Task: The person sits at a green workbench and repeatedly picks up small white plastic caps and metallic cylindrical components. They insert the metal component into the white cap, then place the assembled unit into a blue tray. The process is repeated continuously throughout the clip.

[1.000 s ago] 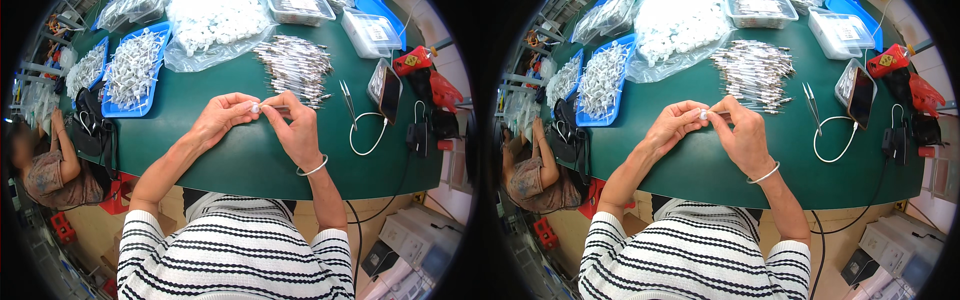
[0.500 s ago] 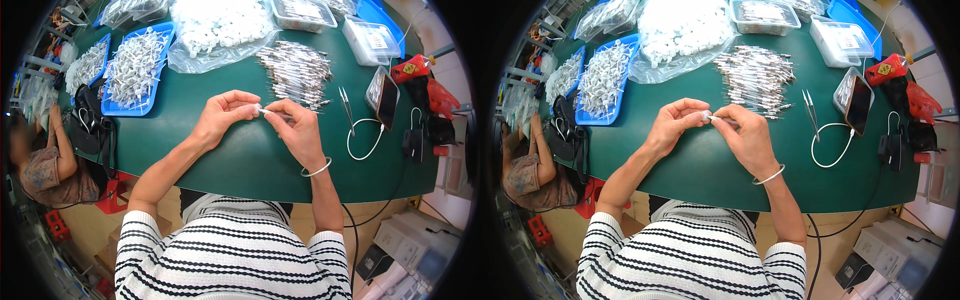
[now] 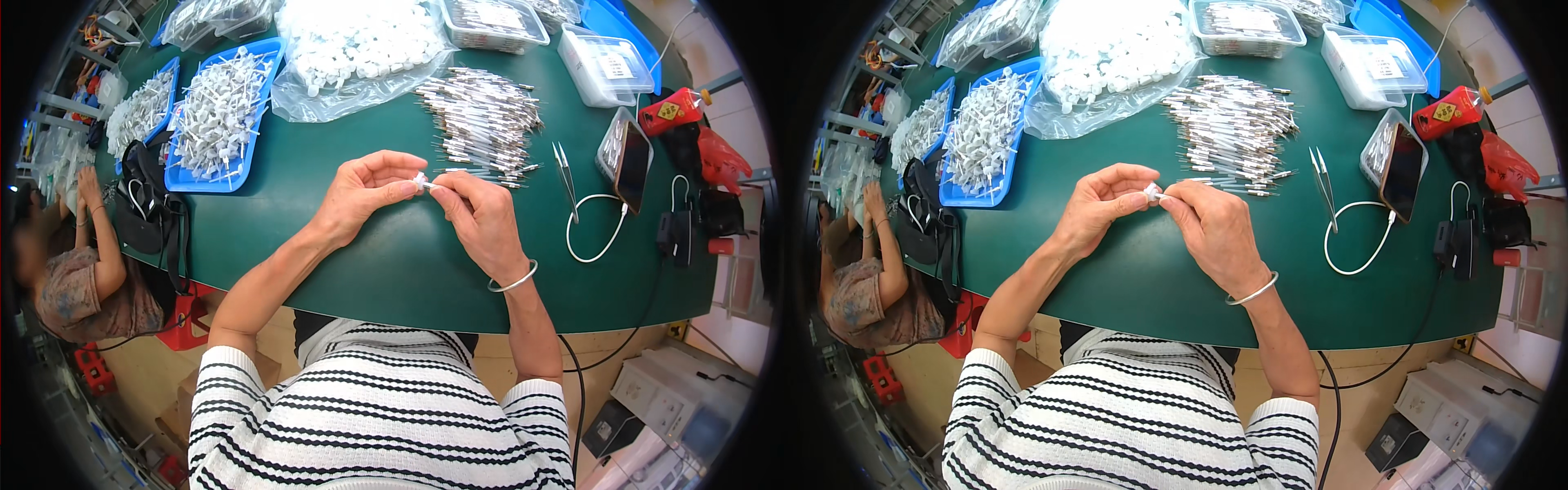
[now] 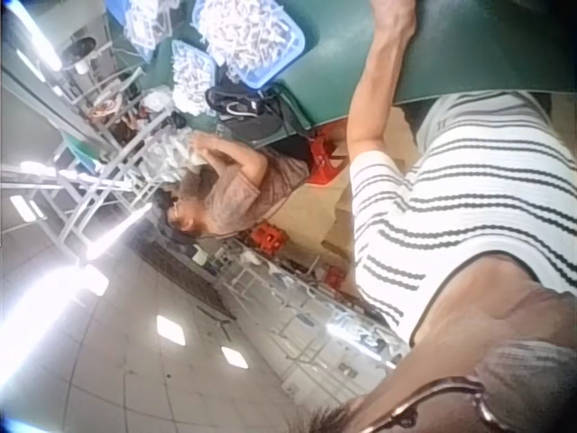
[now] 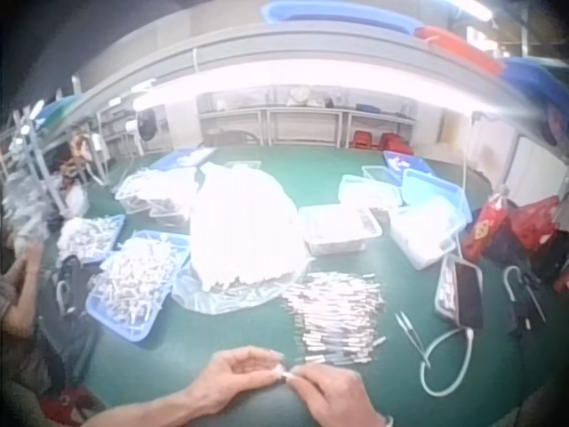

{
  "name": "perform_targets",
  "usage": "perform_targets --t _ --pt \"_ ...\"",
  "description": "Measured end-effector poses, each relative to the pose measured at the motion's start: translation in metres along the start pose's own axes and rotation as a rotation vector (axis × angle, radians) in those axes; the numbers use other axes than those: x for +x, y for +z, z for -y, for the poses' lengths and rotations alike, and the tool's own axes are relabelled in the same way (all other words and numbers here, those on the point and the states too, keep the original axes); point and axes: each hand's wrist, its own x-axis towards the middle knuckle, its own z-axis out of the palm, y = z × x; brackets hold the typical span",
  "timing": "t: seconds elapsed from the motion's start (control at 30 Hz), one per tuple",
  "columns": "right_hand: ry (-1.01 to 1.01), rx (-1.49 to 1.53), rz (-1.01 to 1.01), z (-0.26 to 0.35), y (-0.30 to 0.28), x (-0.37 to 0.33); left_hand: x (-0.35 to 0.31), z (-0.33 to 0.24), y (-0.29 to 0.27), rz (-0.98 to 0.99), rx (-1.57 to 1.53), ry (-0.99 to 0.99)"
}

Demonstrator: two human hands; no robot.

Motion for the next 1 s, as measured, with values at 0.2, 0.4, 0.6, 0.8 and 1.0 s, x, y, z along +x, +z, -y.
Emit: perform_targets --t 0.2,0.4,0.6,0.8,1.0 --pt "0.006 0.076 0.007 -0.001 0.000 -0.001 0.001 0.002 -0.003 0.034 -0.019 -0.011" --pt "0.015 0.063 -0.022 -0.002 0.004 -0.002 0.000 0.002 -0.002 0.039 -0.025 -0.013" --pt "-0.219 -0.196 -0.192 -0.006 0.015 -0.002 -0.002 0.007 0.001 0.009 -0.052 0.053" --pt "-0.236 -0.063 -0.194 -0.006 0.017 -0.002 -0.008 0.000 0.007 -0.001 0.008 0.146" --pt "-0.001 0.420 -0.054 -0.016 0.015 -0.003 -0.011 -0.001 0.009 0.000 0.085 0.276"
